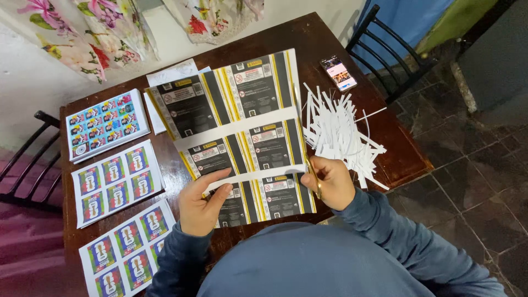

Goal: Manually cutting out printed stickers from sheets of paper using a pair of scissors on a wooden table.

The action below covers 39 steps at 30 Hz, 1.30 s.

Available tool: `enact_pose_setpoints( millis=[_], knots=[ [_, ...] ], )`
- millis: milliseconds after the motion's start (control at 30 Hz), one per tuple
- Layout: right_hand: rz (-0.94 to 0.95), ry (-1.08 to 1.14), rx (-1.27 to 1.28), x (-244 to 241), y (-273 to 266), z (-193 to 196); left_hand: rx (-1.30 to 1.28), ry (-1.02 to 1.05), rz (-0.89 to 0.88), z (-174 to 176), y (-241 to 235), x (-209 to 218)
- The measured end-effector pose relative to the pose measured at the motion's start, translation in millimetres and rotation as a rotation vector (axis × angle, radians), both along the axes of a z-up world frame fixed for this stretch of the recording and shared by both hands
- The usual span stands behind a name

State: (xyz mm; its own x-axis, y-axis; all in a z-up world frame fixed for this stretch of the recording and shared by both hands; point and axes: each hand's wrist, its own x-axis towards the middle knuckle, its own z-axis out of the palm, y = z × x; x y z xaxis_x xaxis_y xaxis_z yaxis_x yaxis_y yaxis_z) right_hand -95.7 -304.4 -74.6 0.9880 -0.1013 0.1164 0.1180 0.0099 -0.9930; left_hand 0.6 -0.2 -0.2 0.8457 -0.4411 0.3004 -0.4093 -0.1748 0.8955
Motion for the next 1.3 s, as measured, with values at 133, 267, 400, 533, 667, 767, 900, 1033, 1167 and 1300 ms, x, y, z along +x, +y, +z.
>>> enact_pose_setpoints(
  millis=[133, 267, 400, 533, 667, 767, 900, 1033, 1167, 1300],
  knots=[
    [0.022, -0.051, 0.05, 8.8, -3.1, 18.0, 0.012, 0.011, -0.028, -4.3, -2.8, -2.3],
    [0.007, -0.065, -0.003, 10.6, -9.5, 12.2, 0.01, 0.045, -0.022, -6.5, -3.8, -3.1],
    [-0.031, -0.018, -0.068, 7.2, -13.8, 3.1, 0.015, 0.048, -0.016, -6.9, -4.1, -2.8],
    [-0.05, -0.004, -0.053, 4.6, -10.1, 9.9, 0.006, 0.039, -0.03, -7.3, -6.4, -2.0],
    [-0.087, -0.002, -0.076, 3.5, -8.9, 12.5, 0.009, 0.04, -0.049, -6.8, -8.0, -1.3],
    [-0.109, 0.014, -0.109, 1.5, -9.6, 10.6, 0.007, 0.034, -0.057, -7.8, -8.5, -1.7],
    [-0.134, 0.014, -0.132, 1.4, -8.9, 13.3, 0.009, -0.002, -0.037, -7.7, -9.7, -2.1],
    [-0.156, 0.006, -0.147, 1.0, -8.0, 15.7, 0.019, 0.063, -0.041, -9.1, -10.0, -0.8],
    [-0.184, 0.03, -0.174, 0.7, -9.1, 13.3, 0.014, 0.043, -0.048, -9.3, -10.7, 0.8],
    [-0.199, 0.025, -0.168, 1.0, -10.6, 9.5, 0.036, 0.06, -0.052, -7.7, -12.0, 2.4]
  ],
)
